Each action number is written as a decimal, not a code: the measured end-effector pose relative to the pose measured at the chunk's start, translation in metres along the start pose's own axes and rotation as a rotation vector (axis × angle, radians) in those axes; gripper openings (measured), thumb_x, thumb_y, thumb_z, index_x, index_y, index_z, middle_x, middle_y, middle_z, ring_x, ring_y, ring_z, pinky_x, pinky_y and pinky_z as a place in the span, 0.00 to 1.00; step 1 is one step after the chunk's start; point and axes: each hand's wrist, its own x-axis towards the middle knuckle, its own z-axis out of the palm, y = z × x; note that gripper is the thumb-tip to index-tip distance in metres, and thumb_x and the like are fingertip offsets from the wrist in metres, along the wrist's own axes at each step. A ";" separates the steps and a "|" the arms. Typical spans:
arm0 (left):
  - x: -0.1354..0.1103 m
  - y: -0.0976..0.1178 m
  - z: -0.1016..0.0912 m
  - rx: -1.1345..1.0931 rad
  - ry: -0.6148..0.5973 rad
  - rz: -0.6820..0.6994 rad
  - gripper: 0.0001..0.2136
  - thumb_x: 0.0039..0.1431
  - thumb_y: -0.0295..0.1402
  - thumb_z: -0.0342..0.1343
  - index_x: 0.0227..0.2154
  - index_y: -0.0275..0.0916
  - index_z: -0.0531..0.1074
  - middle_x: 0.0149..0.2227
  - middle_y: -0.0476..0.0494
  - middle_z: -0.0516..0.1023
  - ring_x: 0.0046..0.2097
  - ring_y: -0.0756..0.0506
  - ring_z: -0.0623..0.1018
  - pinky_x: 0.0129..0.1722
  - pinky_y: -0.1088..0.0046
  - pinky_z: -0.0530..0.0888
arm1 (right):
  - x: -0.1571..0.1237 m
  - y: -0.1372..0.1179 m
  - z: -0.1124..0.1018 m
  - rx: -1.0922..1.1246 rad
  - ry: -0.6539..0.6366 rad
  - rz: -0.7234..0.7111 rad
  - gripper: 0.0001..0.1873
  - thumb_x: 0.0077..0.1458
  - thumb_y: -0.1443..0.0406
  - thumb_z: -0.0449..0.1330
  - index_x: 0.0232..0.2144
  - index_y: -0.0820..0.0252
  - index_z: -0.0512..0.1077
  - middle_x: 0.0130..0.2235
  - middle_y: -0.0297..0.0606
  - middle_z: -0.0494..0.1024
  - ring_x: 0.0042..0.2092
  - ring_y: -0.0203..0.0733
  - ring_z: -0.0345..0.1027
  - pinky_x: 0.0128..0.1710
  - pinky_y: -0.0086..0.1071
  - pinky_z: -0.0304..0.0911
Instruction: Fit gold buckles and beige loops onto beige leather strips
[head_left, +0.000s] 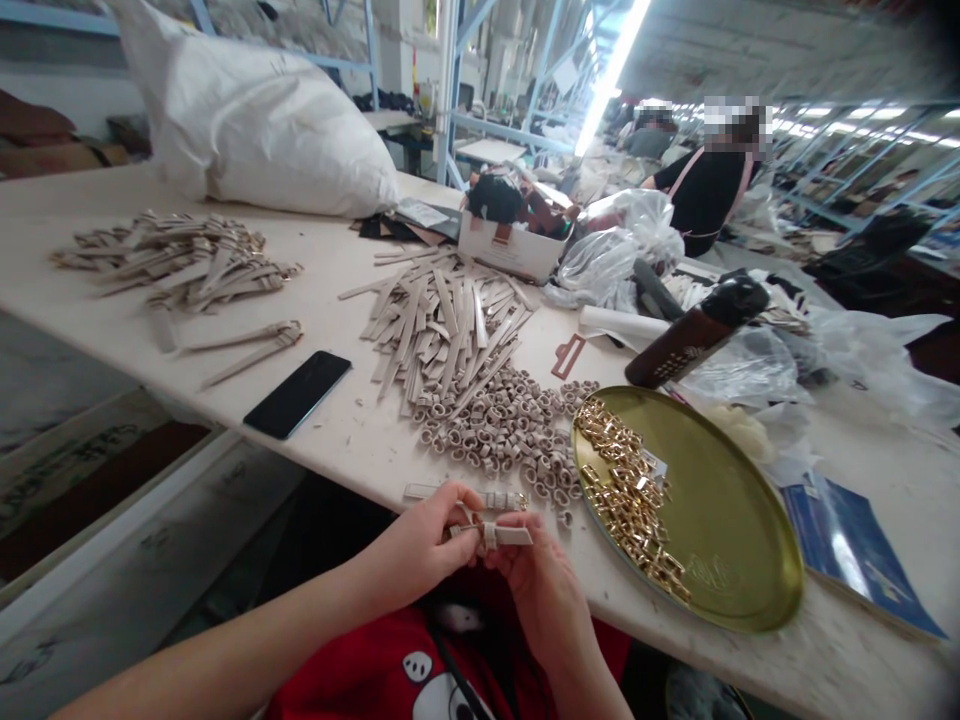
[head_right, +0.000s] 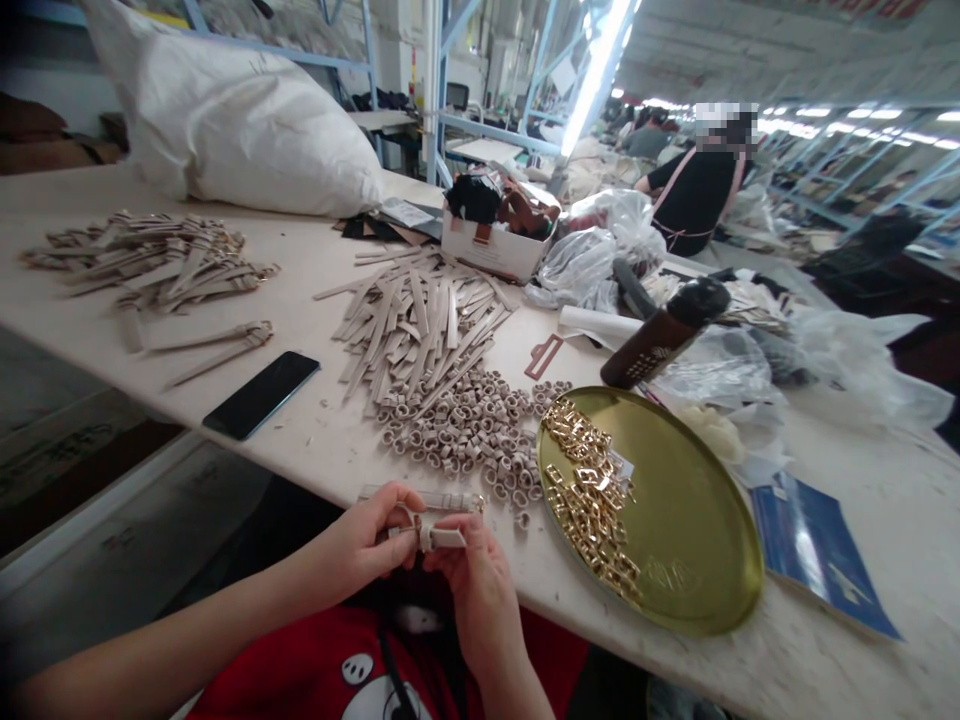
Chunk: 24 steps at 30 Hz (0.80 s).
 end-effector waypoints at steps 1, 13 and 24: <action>0.001 0.000 -0.001 0.013 0.003 -0.007 0.09 0.55 0.33 0.47 0.39 0.39 0.58 0.26 0.53 0.71 0.26 0.53 0.68 0.26 0.78 0.63 | 0.001 0.000 0.000 0.026 0.006 0.035 0.14 0.51 0.55 0.56 0.25 0.60 0.67 0.24 0.32 0.68 0.26 0.34 0.60 0.28 0.28 0.59; 0.014 -0.004 -0.009 0.333 0.033 -0.160 0.13 0.49 0.43 0.53 0.30 0.38 0.66 0.23 0.52 0.68 0.26 0.51 0.65 0.24 0.77 0.59 | 0.007 0.003 -0.010 0.196 -0.135 0.385 0.14 0.42 0.59 0.64 0.26 0.59 0.64 0.23 0.28 0.62 0.23 0.29 0.52 0.22 0.23 0.52; -0.001 0.000 -0.011 -0.040 -0.102 -0.209 0.11 0.48 0.36 0.55 0.32 0.35 0.69 0.22 0.54 0.67 0.25 0.53 0.65 0.23 0.80 0.61 | 0.003 0.012 -0.014 -0.577 0.228 -0.176 0.11 0.47 0.60 0.59 0.31 0.58 0.62 0.25 0.28 0.62 0.25 0.33 0.55 0.25 0.26 0.54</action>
